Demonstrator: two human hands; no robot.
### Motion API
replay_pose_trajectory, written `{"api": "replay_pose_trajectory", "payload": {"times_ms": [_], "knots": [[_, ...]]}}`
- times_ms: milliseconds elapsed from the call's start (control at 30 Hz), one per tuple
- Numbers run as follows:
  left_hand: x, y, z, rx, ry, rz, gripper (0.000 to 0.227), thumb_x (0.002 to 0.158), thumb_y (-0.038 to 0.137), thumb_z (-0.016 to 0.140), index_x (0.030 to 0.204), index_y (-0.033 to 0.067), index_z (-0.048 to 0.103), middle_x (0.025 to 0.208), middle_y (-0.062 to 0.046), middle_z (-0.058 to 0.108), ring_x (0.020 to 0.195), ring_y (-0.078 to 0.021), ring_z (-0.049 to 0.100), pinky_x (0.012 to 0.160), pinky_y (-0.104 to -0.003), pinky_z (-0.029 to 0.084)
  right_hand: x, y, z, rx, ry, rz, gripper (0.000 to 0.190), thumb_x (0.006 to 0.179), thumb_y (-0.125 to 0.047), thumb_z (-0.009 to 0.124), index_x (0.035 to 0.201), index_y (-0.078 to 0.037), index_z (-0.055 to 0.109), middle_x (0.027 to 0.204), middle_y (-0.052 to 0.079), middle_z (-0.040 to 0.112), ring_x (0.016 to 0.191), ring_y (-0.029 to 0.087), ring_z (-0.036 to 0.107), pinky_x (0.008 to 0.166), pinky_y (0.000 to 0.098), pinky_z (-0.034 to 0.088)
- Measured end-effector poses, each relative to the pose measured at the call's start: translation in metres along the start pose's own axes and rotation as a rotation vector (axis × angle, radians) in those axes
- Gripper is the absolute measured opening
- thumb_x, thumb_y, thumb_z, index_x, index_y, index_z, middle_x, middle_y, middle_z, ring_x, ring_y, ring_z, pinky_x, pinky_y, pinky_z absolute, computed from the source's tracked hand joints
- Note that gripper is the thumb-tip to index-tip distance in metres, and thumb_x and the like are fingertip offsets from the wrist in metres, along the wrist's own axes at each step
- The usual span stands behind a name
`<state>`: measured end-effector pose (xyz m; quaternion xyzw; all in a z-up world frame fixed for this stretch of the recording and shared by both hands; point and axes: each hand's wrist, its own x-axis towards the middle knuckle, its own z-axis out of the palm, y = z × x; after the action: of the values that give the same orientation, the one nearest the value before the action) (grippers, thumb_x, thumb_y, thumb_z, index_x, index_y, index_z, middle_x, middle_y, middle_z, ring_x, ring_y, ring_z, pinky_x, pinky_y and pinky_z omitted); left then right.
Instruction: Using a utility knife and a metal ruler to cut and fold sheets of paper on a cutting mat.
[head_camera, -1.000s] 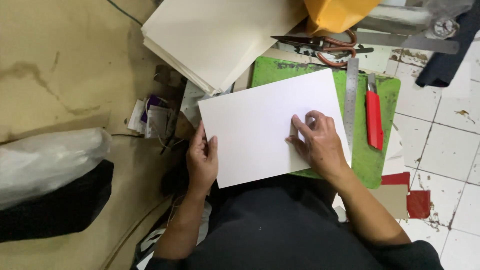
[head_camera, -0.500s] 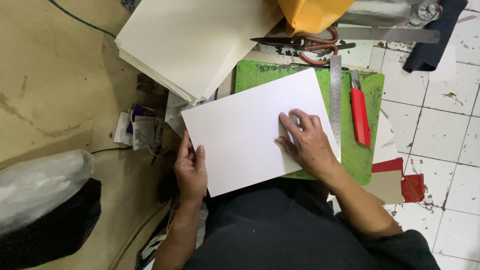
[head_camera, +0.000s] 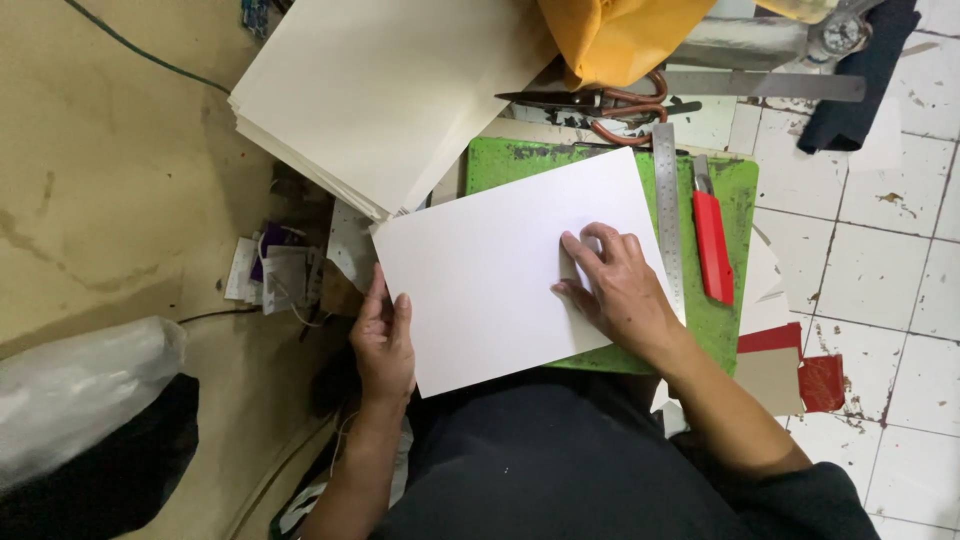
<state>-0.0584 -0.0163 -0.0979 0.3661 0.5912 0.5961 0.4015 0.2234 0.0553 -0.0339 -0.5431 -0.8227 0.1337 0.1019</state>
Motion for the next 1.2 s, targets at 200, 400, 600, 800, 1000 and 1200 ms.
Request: {"api": "replay_pose_trajectory", "payload": {"times_ms": [200, 400, 600, 800, 1000, 1200], "knots": [[0.000, 0.006, 0.004, 0.029, 0.001, -0.025, 0.054, 0.101, 0.002, 0.058, 0.152, -0.0042, 0.042, 0.151, -0.024, 0.050, 0.139, -0.0248, 0.044, 0.115, -0.045, 0.040, -0.002, 0.014, -0.002, -0.042, 0.054, 0.091, 0.060, 0.085, -0.052, 0.076, 0.137, -0.022, 0.066, 0.138, 0.023, 0.052, 0.119, 0.045, 0.054, 0.089, 0.0545, 0.051], [0.002, 0.006, -0.001, 0.075, -0.016, -0.098, 0.056, 0.100, 0.010, 0.056, 0.153, 0.0009, 0.040, 0.149, -0.017, 0.053, 0.132, -0.0194, 0.054, 0.111, -0.031, 0.045, -0.005, 0.047, 0.021, -0.135, -0.080, 0.327, 0.097, 0.075, -0.086, 0.056, 0.155, -0.031, 0.044, 0.158, 0.029, 0.033, 0.129, 0.048, 0.042, 0.095, 0.0633, 0.043], [0.000, 0.005, -0.001, 0.076, -0.014, -0.082, 0.056, 0.101, 0.005, 0.055, 0.153, -0.0026, 0.038, 0.146, -0.022, 0.054, 0.133, -0.0255, 0.052, 0.112, -0.040, 0.044, -0.003, 0.036, 0.009, -0.041, -0.042, 0.320, 0.088, 0.076, -0.071, 0.073, 0.147, -0.023, 0.054, 0.149, 0.027, 0.041, 0.127, 0.048, 0.045, 0.093, 0.0587, 0.042], [-0.001, -0.002, -0.002, 0.064, -0.040, -0.017, 0.054, 0.102, 0.000, 0.052, 0.154, -0.0059, 0.036, 0.147, -0.028, 0.052, 0.138, -0.0305, 0.047, 0.116, -0.050, 0.039, 0.003, 0.029, -0.002, 0.097, -0.023, 0.379, 0.084, 0.069, -0.055, 0.090, 0.140, -0.021, 0.063, 0.143, 0.025, 0.044, 0.127, 0.047, 0.046, 0.097, 0.0557, 0.040], [0.000, -0.007, -0.004, 0.049, -0.039, 0.006, 0.054, 0.102, 0.000, 0.053, 0.154, -0.0058, 0.036, 0.142, -0.026, 0.055, 0.136, -0.0302, 0.050, 0.115, -0.049, 0.040, 0.005, 0.033, -0.002, 0.148, -0.017, 0.396, 0.087, 0.063, -0.055, 0.094, 0.137, -0.022, 0.064, 0.142, 0.023, 0.043, 0.125, 0.045, 0.045, 0.099, 0.0542, 0.039], [0.003, 0.002, -0.004, 0.009, -0.050, 0.009, 0.054, 0.103, 0.002, 0.054, 0.153, -0.0072, 0.035, 0.133, -0.025, 0.058, 0.128, -0.0294, 0.053, 0.110, -0.048, 0.044, 0.003, 0.027, -0.011, 0.059, -0.014, 0.310, 0.083, 0.070, -0.060, 0.088, 0.138, -0.019, 0.065, 0.142, 0.028, 0.046, 0.122, 0.048, 0.051, 0.093, 0.0563, 0.043]]}}
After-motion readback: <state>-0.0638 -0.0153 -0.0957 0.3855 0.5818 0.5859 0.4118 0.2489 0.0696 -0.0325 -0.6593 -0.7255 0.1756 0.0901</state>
